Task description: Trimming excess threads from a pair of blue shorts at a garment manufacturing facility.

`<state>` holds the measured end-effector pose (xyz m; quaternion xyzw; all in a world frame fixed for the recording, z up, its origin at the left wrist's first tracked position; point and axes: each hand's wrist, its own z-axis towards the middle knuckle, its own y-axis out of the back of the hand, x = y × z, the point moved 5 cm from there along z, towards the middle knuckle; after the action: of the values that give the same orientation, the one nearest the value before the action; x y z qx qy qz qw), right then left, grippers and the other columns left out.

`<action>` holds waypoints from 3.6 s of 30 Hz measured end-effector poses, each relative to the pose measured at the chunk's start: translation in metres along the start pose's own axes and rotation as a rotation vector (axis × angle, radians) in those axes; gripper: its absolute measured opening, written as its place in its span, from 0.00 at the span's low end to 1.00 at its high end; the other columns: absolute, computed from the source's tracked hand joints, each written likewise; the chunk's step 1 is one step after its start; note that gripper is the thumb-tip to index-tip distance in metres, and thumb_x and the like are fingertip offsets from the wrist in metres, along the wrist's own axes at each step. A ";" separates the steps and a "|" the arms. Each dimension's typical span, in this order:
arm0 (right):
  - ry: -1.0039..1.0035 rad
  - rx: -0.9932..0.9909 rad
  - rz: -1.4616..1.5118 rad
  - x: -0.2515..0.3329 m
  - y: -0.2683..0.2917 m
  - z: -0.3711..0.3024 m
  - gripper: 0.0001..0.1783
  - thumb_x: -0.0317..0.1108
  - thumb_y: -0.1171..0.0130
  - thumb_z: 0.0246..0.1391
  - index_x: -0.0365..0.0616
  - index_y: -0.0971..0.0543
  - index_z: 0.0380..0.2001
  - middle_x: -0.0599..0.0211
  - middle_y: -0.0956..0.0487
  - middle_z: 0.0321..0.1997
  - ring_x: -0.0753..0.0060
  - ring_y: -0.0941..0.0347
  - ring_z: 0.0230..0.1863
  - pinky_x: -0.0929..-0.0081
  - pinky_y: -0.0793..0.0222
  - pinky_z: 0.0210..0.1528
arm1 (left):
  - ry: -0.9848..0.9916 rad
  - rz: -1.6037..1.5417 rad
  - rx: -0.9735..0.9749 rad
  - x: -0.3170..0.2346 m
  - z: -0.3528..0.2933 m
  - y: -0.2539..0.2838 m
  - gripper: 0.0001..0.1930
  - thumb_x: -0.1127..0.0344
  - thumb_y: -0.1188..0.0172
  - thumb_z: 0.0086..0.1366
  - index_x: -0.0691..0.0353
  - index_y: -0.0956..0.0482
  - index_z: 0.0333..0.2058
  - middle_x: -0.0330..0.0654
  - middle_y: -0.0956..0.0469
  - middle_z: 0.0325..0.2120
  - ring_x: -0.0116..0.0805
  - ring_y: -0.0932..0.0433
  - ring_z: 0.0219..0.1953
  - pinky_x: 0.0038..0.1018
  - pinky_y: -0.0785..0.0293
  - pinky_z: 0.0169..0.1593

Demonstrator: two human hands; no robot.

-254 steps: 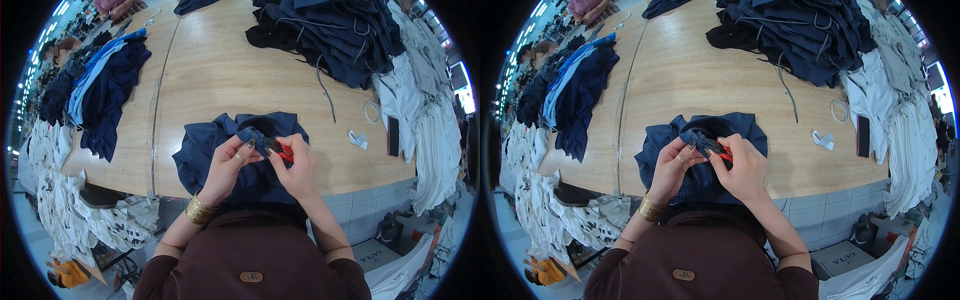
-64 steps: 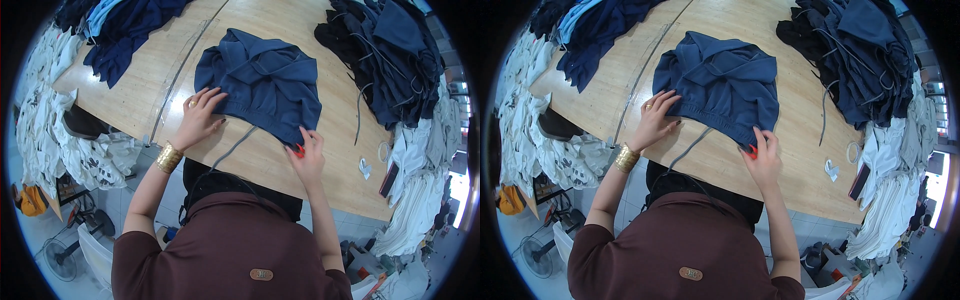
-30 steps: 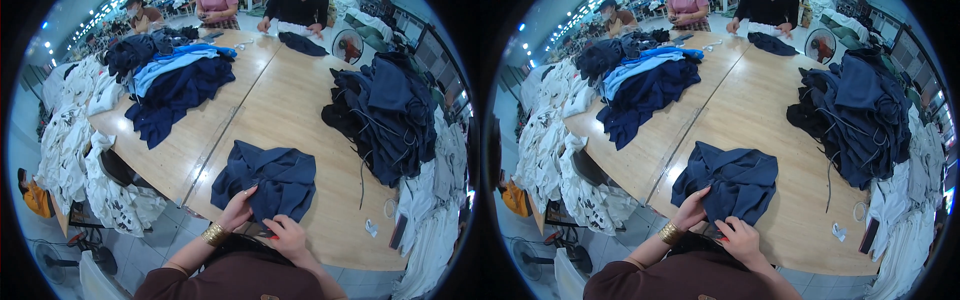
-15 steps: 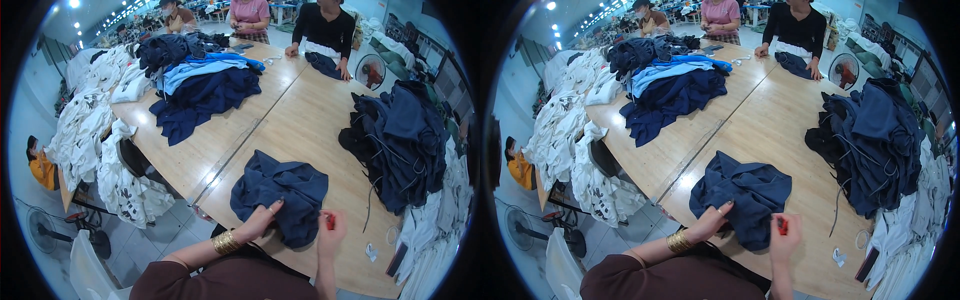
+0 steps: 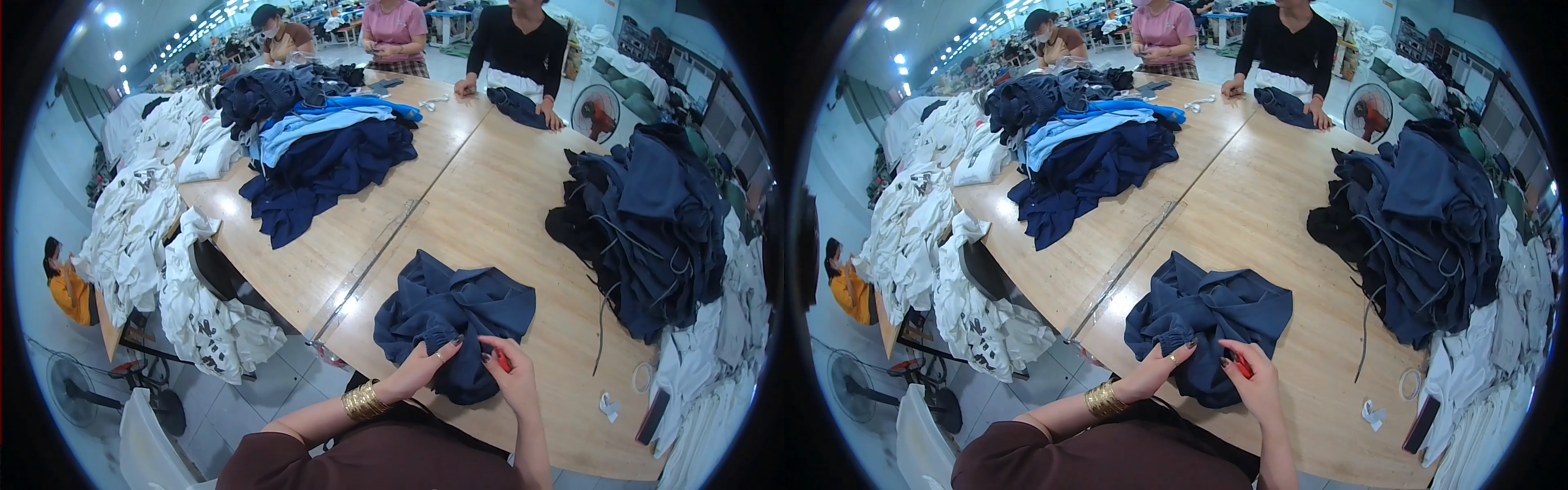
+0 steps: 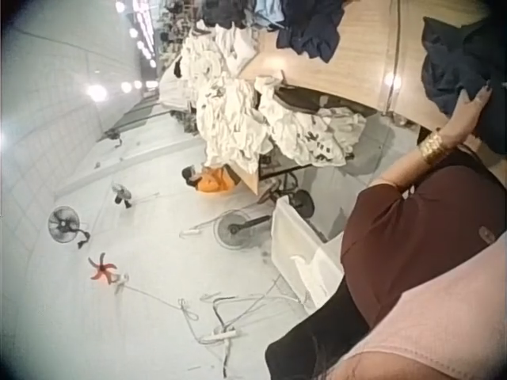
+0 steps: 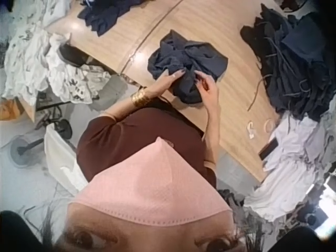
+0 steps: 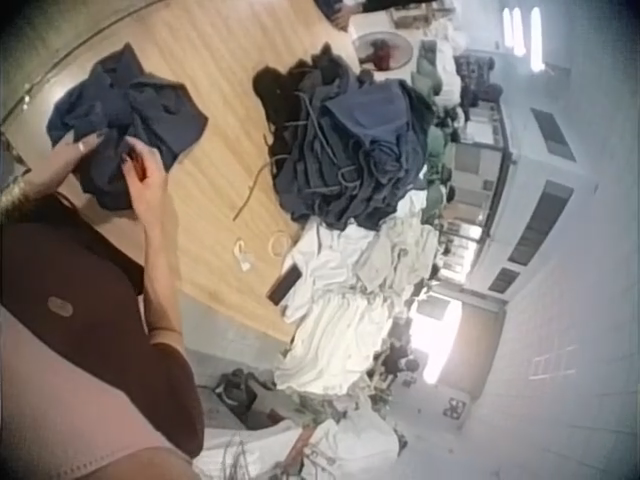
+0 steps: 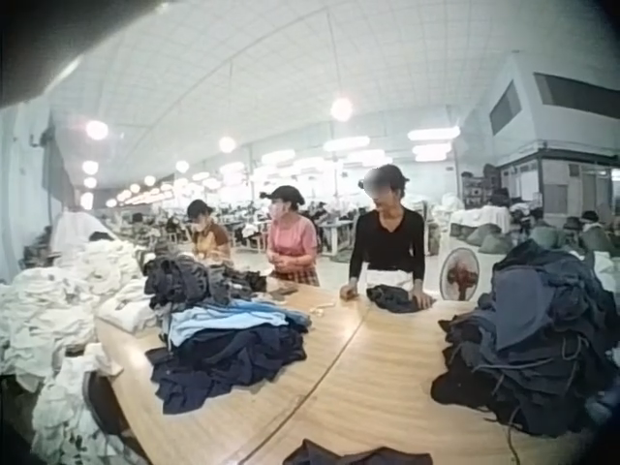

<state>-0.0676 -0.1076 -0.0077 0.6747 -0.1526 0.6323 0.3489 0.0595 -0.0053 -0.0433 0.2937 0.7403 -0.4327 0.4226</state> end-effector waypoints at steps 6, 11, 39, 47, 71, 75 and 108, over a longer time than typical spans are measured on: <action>0.134 0.010 -0.087 -0.012 0.009 0.008 0.10 0.19 0.44 0.41 0.36 0.26 0.32 0.61 0.26 0.32 0.67 0.28 0.36 0.77 0.34 0.40 | -0.190 0.133 -0.124 -0.024 0.004 -0.006 0.11 0.62 0.50 0.67 0.64 0.26 0.41 0.30 0.28 0.34 0.17 0.32 0.36 0.19 0.32 0.42; 0.070 -0.265 0.046 0.004 0.035 0.008 0.08 0.18 0.45 0.43 0.36 0.24 0.31 0.68 0.29 0.26 0.79 0.34 0.27 0.84 0.40 0.32 | -0.012 -0.030 -0.133 -0.024 0.011 -0.002 0.19 0.58 0.50 0.67 0.61 0.33 0.52 0.37 0.28 0.47 0.28 0.29 0.48 0.26 0.31 0.48; 0.455 -0.291 -0.263 0.083 0.021 -0.004 0.18 0.14 0.37 0.32 0.43 0.20 0.32 0.66 0.29 0.26 0.73 0.28 0.27 0.79 0.32 0.25 | 0.081 -0.217 -0.066 -0.038 0.008 -0.012 0.11 0.71 0.35 0.54 0.60 0.31 0.21 0.37 0.24 0.24 0.20 0.26 0.26 0.18 0.33 0.27; 0.314 -0.314 -0.269 0.058 0.009 -0.005 0.10 0.16 0.37 0.38 0.38 0.22 0.28 0.64 0.30 0.27 0.74 0.32 0.26 0.82 0.37 0.25 | 0.059 0.011 0.018 -0.017 0.015 -0.014 0.12 0.63 0.37 0.57 0.59 0.25 0.18 0.25 0.32 0.15 0.11 0.39 0.17 0.15 0.47 0.19; 0.336 -0.443 -0.334 0.039 0.001 -0.006 0.10 0.16 0.40 0.40 0.37 0.24 0.30 0.58 0.28 0.32 0.61 0.30 0.31 0.73 0.33 0.32 | 0.137 -0.219 0.033 -0.001 0.019 -0.021 0.10 0.66 0.38 0.58 0.62 0.31 0.31 0.32 0.30 0.26 0.14 0.37 0.24 0.13 0.40 0.25; 0.436 -0.467 -0.472 0.044 0.003 -0.009 0.12 0.14 0.44 0.37 0.38 0.25 0.29 0.59 0.28 0.31 0.60 0.29 0.31 0.72 0.33 0.30 | 0.159 -0.209 0.153 0.011 0.023 -0.017 0.07 0.69 0.39 0.58 0.61 0.24 0.34 0.30 0.23 0.29 0.13 0.29 0.27 0.11 0.36 0.27; 0.487 -0.193 -0.698 0.080 0.035 -0.004 0.09 0.32 0.36 0.37 0.44 0.24 0.25 0.73 0.26 0.21 0.72 0.35 0.20 0.76 0.43 0.22 | 0.065 -0.194 0.058 -0.049 0.006 -0.030 0.08 0.76 0.39 0.54 0.70 0.25 0.33 0.42 0.21 0.30 0.26 0.21 0.32 0.21 0.24 0.36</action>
<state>-0.0805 -0.1109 0.0782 0.4814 0.1130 0.6000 0.6288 0.0610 -0.0277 0.0097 0.2469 0.7657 -0.4831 0.3456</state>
